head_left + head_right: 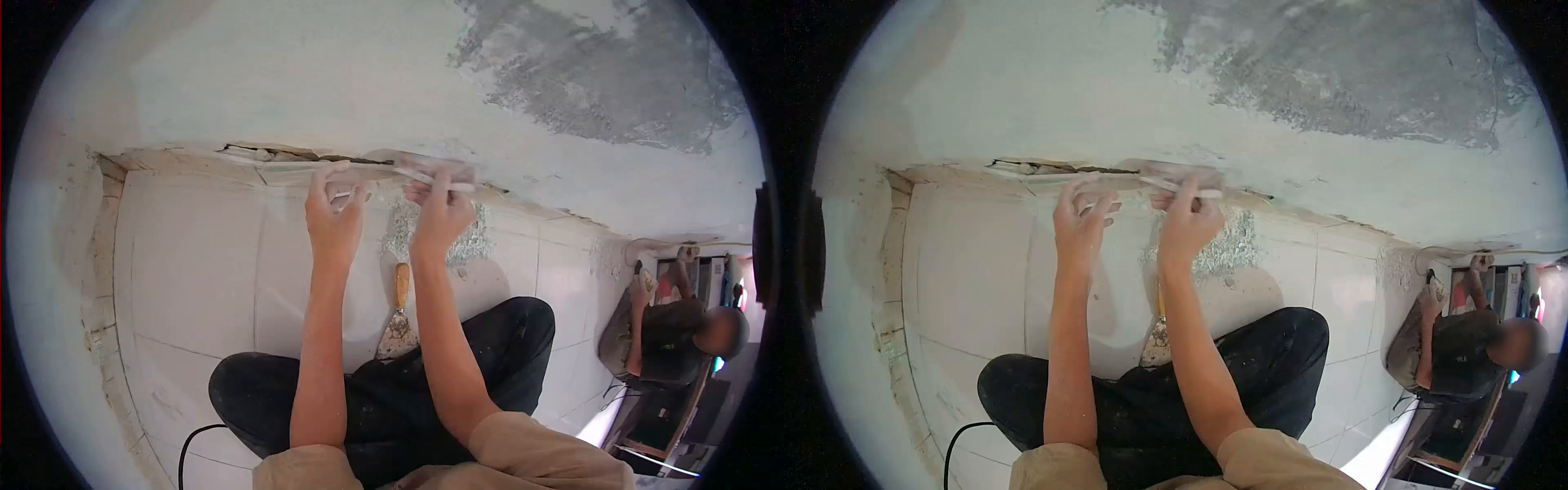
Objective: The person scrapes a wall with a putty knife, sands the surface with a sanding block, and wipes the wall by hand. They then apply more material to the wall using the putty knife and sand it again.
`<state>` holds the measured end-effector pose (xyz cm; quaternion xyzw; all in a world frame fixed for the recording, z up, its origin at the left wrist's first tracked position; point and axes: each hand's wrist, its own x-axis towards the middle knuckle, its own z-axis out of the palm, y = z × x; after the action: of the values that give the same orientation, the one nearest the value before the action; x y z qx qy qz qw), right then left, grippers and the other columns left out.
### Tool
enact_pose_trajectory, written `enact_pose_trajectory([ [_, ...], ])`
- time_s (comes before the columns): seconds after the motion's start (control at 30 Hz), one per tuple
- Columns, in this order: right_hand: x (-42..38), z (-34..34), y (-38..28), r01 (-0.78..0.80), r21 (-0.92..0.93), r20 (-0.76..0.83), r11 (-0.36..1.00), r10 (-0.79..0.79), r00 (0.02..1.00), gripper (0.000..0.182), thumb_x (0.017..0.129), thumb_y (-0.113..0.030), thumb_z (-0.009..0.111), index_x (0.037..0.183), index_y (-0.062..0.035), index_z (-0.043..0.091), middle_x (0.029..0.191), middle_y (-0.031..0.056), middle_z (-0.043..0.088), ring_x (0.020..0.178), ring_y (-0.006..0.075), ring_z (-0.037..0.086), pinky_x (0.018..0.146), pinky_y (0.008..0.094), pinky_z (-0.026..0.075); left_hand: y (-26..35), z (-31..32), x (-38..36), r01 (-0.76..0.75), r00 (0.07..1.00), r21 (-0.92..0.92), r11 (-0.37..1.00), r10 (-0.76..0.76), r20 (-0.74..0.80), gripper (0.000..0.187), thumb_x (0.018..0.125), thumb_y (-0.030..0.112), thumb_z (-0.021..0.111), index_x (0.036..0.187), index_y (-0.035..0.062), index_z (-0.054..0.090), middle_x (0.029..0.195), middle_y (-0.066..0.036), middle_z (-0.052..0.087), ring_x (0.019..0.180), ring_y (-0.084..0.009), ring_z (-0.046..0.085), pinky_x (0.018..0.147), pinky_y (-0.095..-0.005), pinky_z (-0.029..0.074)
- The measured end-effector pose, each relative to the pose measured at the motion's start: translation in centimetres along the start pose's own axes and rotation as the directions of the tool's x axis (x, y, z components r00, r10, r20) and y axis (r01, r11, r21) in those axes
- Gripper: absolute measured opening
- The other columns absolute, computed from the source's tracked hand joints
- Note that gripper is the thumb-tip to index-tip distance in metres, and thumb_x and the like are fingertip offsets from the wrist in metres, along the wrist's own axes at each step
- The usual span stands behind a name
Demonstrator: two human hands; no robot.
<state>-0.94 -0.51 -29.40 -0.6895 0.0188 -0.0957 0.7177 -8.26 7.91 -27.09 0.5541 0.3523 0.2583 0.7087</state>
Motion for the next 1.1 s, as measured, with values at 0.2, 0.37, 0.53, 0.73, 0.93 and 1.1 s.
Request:
enact_pose_trajectory([
  [0.2, 2.2, -2.4, -2.3, 0.000, 0.152, -0.159, 0.988, 0.025, 0.987, 0.032, 0.088, -0.019, 0.051, 0.070, 0.0065, 0.058, 0.060, 0.0071, 0.059, 0.052, 0.0081, 0.053, 0.047, 0.0212, 0.042, -0.2, -0.1, 0.2, -0.054, 0.997, -0.041, 0.998, 0.052, -0.053, 0.030, 0.075, 0.001, 0.058, 0.104, 0.0013, 0.051, 0.095, -0.009, 0.057, 0.081, -0.0148, 0.057, 0.074, -0.0291, 0.045],
  [0.37, -0.8, 0.9, -0.2, 0.063, -0.002, 0.037, 0.998, -0.063, 0.997, 0.028, 0.087, -0.020, 0.054, 0.075, 0.0049, 0.058, 0.060, 0.0105, 0.059, 0.048, 0.0113, 0.054, 0.046, 0.0220, 0.044, -1.1, -0.3, 0.6, -0.069, 0.997, 0.019, 0.997, 0.070, -0.040, 0.032, 0.079, 0.008, 0.059, 0.109, 0.0046, 0.049, 0.087, -0.007, 0.059, 0.080, -0.0162, 0.061, 0.066, -0.0249, 0.046],
  [0.53, 0.9, -0.1, -2.8, 0.002, 0.150, -0.151, 0.989, 0.021, 0.988, 0.025, 0.089, -0.014, 0.049, 0.075, 0.0032, 0.060, 0.060, 0.0077, 0.059, 0.049, 0.0083, 0.053, 0.044, 0.0209, 0.041, 0.2, -0.2, 0.3, -0.039, 0.996, -0.045, 0.998, 0.035, -0.083, 0.030, 0.078, 0.006, 0.057, 0.107, 0.0028, 0.049, 0.088, -0.007, 0.058, 0.081, -0.0154, 0.059, 0.071, -0.0266, 0.045],
  [0.73, -1.9, 3.3, -1.3, 0.113, -0.059, -0.042, 0.992, -0.116, 0.992, 0.034, 0.088, -0.021, 0.052, 0.064, 0.0040, 0.057, 0.054, 0.0099, 0.058, 0.044, 0.0088, 0.050, 0.041, 0.0214, 0.040, -0.3, -0.2, 0.6, -0.031, 0.997, -0.076, 0.997, 0.025, -0.077, 0.030, 0.077, 0.004, 0.057, 0.106, 0.0013, 0.049, 0.091, -0.006, 0.057, 0.085, -0.0149, 0.055, 0.076, -0.0293, 0.045],
  [0.93, 0.9, -0.9, -3.1, 0.104, 0.011, -0.295, 0.995, -0.096, 0.951, 0.031, 0.088, -0.018, 0.050, 0.070, 0.0043, 0.060, 0.056, 0.0073, 0.058, 0.045, 0.0083, 0.051, 0.039, 0.0212, 0.036, -0.4, -0.6, 0.8, -0.055, 0.989, 0.004, 0.998, 0.056, -0.137, 0.030, 0.078, 0.005, 0.057, 0.106, 0.0025, 0.050, 0.092, -0.007, 0.056, 0.083, -0.0161, 0.058, 0.070, -0.0281, 0.047],
  [1.1, -3.1, 3.5, -1.4, 0.073, -0.249, -0.001, 0.966, -0.076, 0.997, 0.039, 0.088, -0.022, 0.050, 0.061, 0.0044, 0.057, 0.051, 0.0082, 0.056, 0.043, 0.0083, 0.047, 0.040, 0.0234, 0.035, -0.9, -0.9, 1.1, -0.085, 0.990, -0.075, 0.994, 0.076, -0.117, 0.024, 0.076, 0.001, 0.056, 0.101, 0.0016, 0.053, 0.095, -0.007, 0.057, 0.083, -0.0140, 0.055, 0.073, -0.0294, 0.046],
])
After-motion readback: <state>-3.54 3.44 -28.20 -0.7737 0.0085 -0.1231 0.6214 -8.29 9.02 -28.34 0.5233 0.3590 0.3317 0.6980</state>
